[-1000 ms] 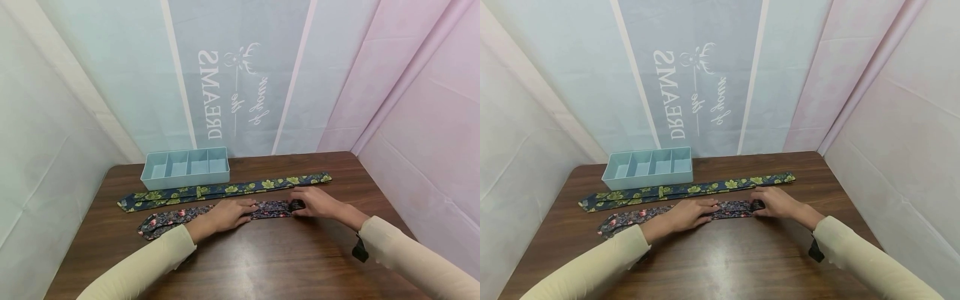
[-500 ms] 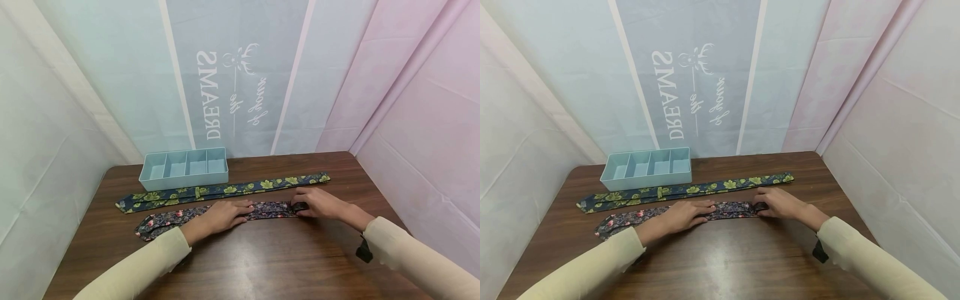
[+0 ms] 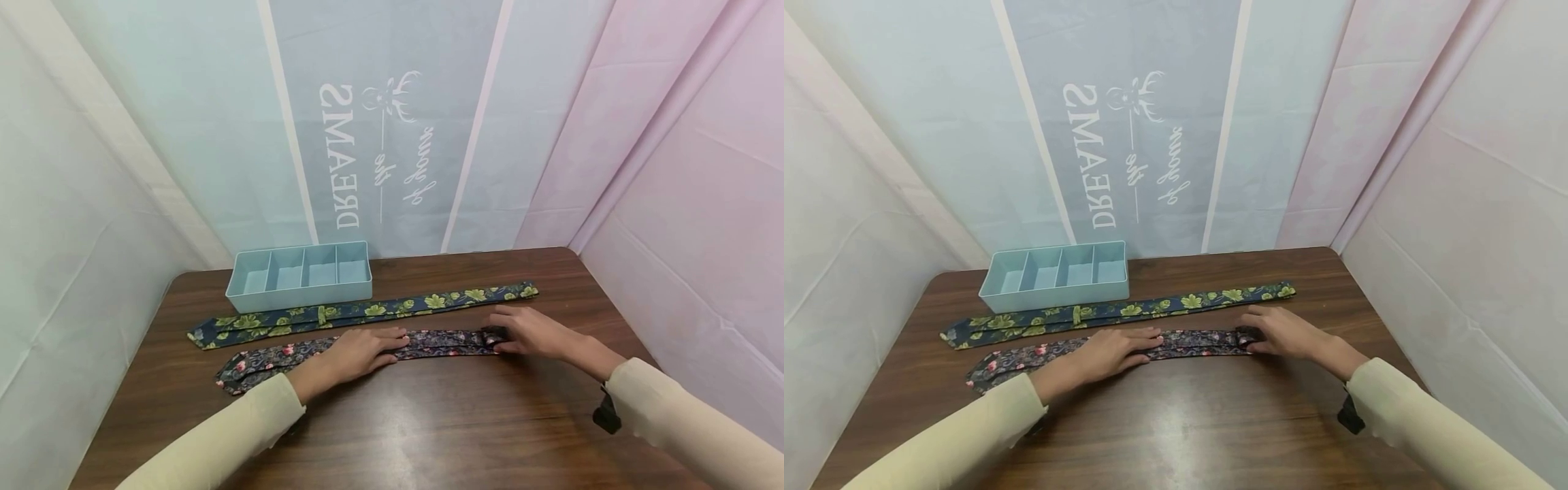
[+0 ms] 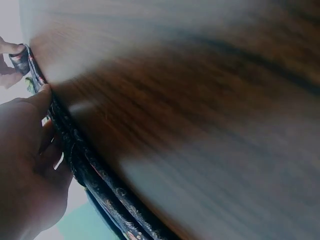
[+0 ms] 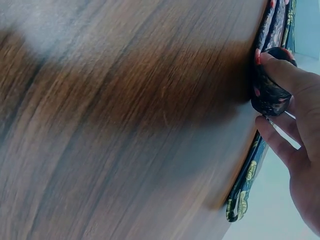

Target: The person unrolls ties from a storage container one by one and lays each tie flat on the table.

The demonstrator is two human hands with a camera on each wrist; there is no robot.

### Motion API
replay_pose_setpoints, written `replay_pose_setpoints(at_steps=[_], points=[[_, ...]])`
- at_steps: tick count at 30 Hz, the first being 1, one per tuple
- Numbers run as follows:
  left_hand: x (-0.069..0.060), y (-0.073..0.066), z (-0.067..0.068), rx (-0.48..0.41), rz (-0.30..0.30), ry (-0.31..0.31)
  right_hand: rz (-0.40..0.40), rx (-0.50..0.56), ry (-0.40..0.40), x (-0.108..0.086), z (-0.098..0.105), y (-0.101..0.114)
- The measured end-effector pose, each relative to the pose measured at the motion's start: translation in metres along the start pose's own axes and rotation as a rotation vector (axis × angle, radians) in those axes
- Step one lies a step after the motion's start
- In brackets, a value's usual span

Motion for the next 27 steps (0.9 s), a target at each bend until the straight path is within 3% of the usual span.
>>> replay_pose_setpoints(at_steps=[6,14,27], points=[[-0.005,0.003,0.0,-0.003,0.002,-0.005,-0.027,0.015,0.032,-0.002,-0.004,-0.004],[-0.01,0.007,0.0,-0.004,0.003,-0.009,0.023,-0.028,0.01,-0.006,-0.004,-0.003],[-0.018,0.014,-0.001,-0.014,0.0,-0.038,-0.007,-0.025,-0.007,-0.018,-0.002,-0.011]])
Point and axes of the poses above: each hand's wrist, its own x-axis towards the middle knuckle, its own z-axis out of the back of the hand, y = z × x, the point moved 9 cm from there along x, towards the middle knuckle, and after that the axes turned 11 degrees about y, right-handed, at the moved point
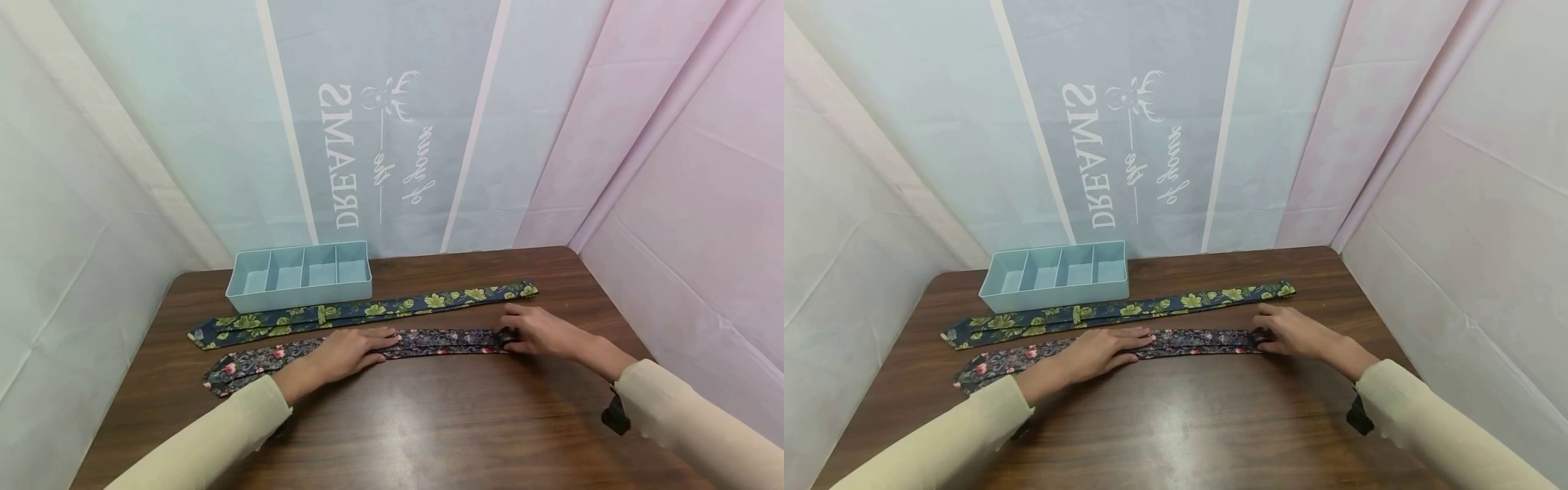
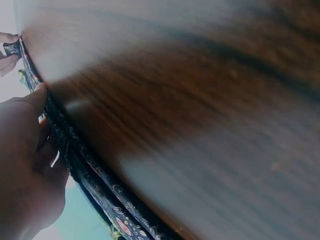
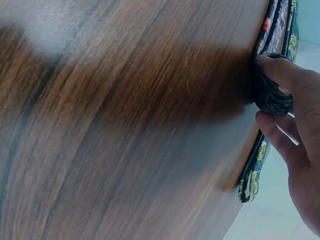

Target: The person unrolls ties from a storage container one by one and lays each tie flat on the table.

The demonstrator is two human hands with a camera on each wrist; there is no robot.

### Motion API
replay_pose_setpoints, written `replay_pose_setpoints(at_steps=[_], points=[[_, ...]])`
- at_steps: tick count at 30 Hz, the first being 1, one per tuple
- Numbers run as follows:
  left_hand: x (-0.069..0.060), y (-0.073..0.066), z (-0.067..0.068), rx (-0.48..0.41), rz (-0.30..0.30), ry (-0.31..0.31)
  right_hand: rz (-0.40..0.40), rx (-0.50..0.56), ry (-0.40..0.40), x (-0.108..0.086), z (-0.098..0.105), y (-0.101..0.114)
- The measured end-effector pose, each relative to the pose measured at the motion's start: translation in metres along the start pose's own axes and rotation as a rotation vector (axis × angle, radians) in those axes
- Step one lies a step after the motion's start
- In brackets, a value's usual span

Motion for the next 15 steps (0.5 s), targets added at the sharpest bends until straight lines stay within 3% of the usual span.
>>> replay_pose_setpoints(at_steps=[15], points=[[-0.013,0.008,0.003,0.001,-0.017,-0.015,-0.063,0.003,0.017,-0.005,0.0,-0.005]])
Point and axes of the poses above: each hand's wrist, its own x-axis towards the middle knuckle, its own z-axis out of the back of the hand, y = z × x, the point moved 9 cm from there along x, towards the middle knuckle, and after that the axes turned 11 degrees about y, right-handed, at the moved point
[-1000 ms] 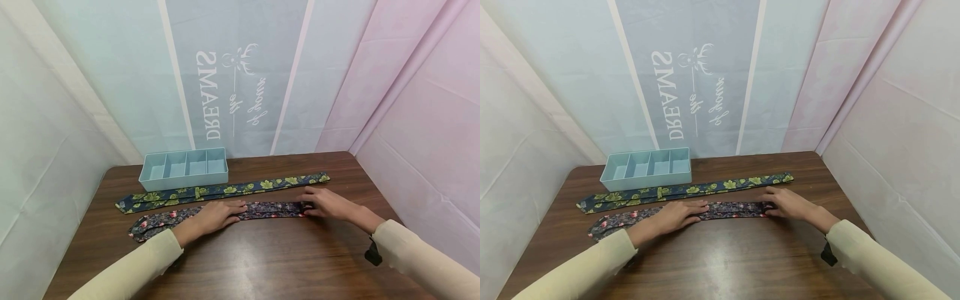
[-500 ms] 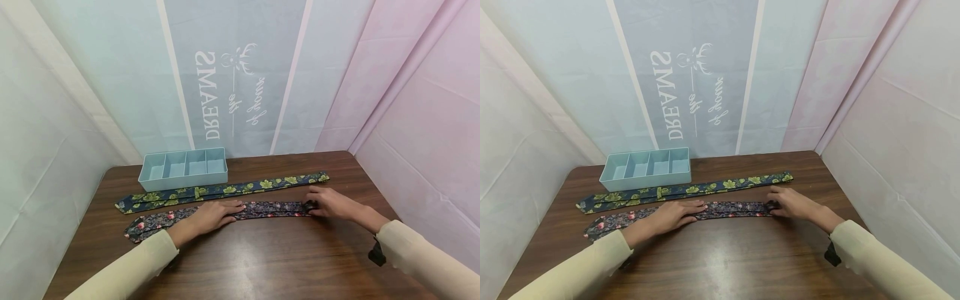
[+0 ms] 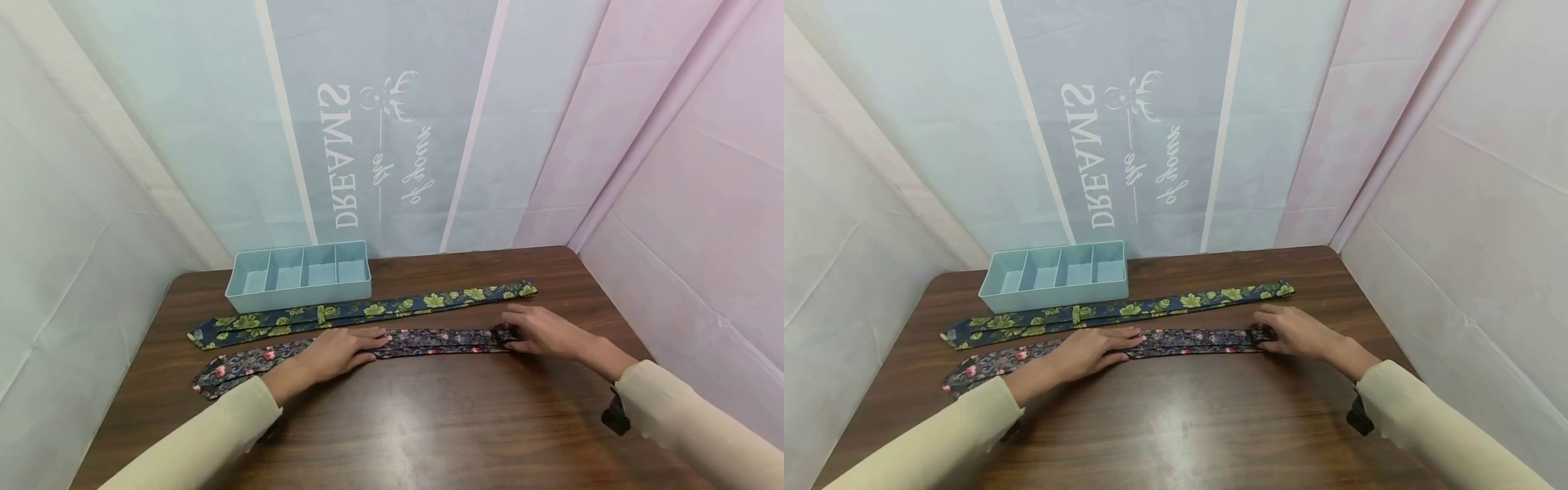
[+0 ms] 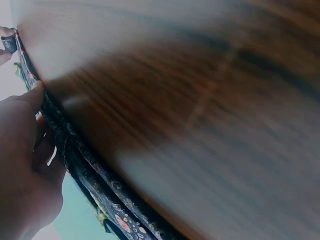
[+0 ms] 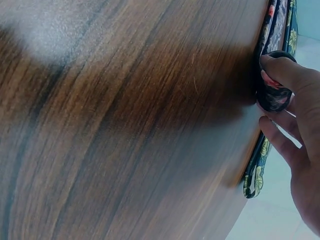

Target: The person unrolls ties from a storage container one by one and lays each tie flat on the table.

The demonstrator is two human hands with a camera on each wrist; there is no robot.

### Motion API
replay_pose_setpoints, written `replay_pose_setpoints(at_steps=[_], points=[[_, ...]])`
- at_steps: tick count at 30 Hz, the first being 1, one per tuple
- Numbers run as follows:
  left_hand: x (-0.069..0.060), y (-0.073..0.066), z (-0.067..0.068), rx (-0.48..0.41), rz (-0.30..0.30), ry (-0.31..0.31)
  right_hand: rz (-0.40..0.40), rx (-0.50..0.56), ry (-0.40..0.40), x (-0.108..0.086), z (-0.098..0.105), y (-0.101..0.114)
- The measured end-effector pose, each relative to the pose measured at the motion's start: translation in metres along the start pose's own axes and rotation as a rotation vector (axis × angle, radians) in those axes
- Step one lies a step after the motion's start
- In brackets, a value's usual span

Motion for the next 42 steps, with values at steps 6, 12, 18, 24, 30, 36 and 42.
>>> replay_pose_setpoints(at_steps=[6,12,18,24,30,36,42], points=[[-0.004,-0.002,0.004,0.032,-0.019,0.01,-0.029,-0.011,0.03,0.001,-0.003,-0.004],[0.005,-0.013,0.009,0.125,-0.005,0.017,0.011,-0.048,0.001,0.002,-0.001,-0.001],[0.027,-0.024,0.011,0.134,-0.009,0.027,-0.003,-0.045,0.038,0.004,-0.003,-0.003],[0.048,-0.032,0.002,0.142,-0.024,0.087,-0.009,-0.036,0.093,0.007,-0.007,-0.005],[0.051,-0.032,-0.006,0.144,-0.026,0.103,-0.009,0.022,0.146,0.011,-0.009,-0.005],[0.046,-0.029,-0.004,0.089,-0.056,0.044,-0.012,0.025,0.134,0.011,-0.005,-0.005],[0.038,-0.026,-0.001,0.057,-0.075,0.001,-0.008,0.025,0.11,0.01,-0.003,-0.007]])
Point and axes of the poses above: each hand's wrist, its own x-axis towards the middle knuckle, its own z-axis out of the back of the hand, y = z × x, the point moved 9 cm from there along x, towards the middle knuckle, and after that the axes turned 11 degrees about y, right-handed, at the moved point
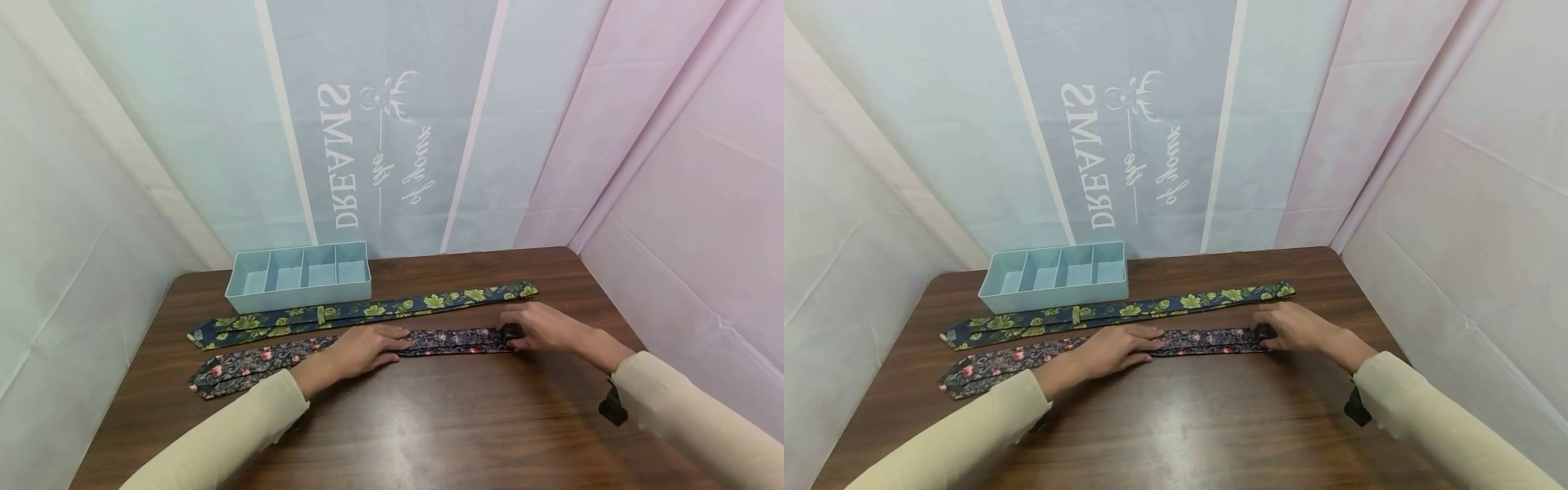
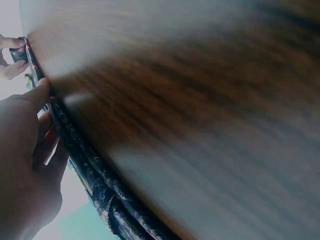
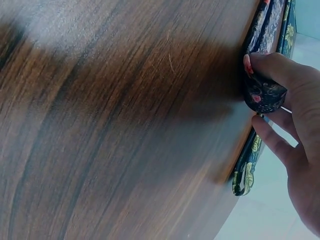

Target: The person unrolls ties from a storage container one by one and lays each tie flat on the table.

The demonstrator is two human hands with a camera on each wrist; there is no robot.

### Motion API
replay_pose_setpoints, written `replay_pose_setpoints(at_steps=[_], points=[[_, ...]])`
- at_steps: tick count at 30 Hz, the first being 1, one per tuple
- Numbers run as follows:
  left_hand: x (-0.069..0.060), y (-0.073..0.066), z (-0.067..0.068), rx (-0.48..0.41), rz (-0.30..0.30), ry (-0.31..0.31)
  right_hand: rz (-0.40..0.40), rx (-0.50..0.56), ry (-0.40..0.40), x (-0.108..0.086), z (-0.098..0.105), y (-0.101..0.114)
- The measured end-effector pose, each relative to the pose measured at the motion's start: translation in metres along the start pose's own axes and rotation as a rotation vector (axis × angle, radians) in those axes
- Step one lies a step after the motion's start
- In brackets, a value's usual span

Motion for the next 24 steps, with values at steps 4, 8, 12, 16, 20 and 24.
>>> replay_pose_setpoints(at_steps=[4,8,12,16,20,24], points=[[-0.003,0.0,-0.001,0.001,-0.009,-0.011,0.004,-0.007,-0.016,-0.001,0.001,-0.001],[-0.007,0.002,-0.002,0.009,-0.013,-0.017,0.001,-0.002,-0.036,-0.004,0.002,-0.003],[-0.011,0.004,-0.003,0.009,-0.015,-0.027,-0.005,-0.005,-0.059,-0.007,0.003,-0.006],[-0.016,0.005,-0.002,0.015,-0.012,-0.03,0.003,0.006,-0.079,-0.009,0.004,-0.008],[-0.018,0.006,-0.001,0.02,0.006,-0.025,0.009,-0.007,-0.086,-0.009,0.004,-0.01],[-0.019,0.009,-0.001,0.02,0.034,-0.019,0.028,-0.043,-0.091,-0.01,0.006,-0.011]])
Point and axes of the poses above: each hand's wrist, its own x-axis towards the middle knuckle, its own z-axis out of the back of the hand, y = z × x, the point moved 9 cm from there along x, towards the middle knuckle, and after that the axes turned 11 degrees about y, right-handed, at the moved point
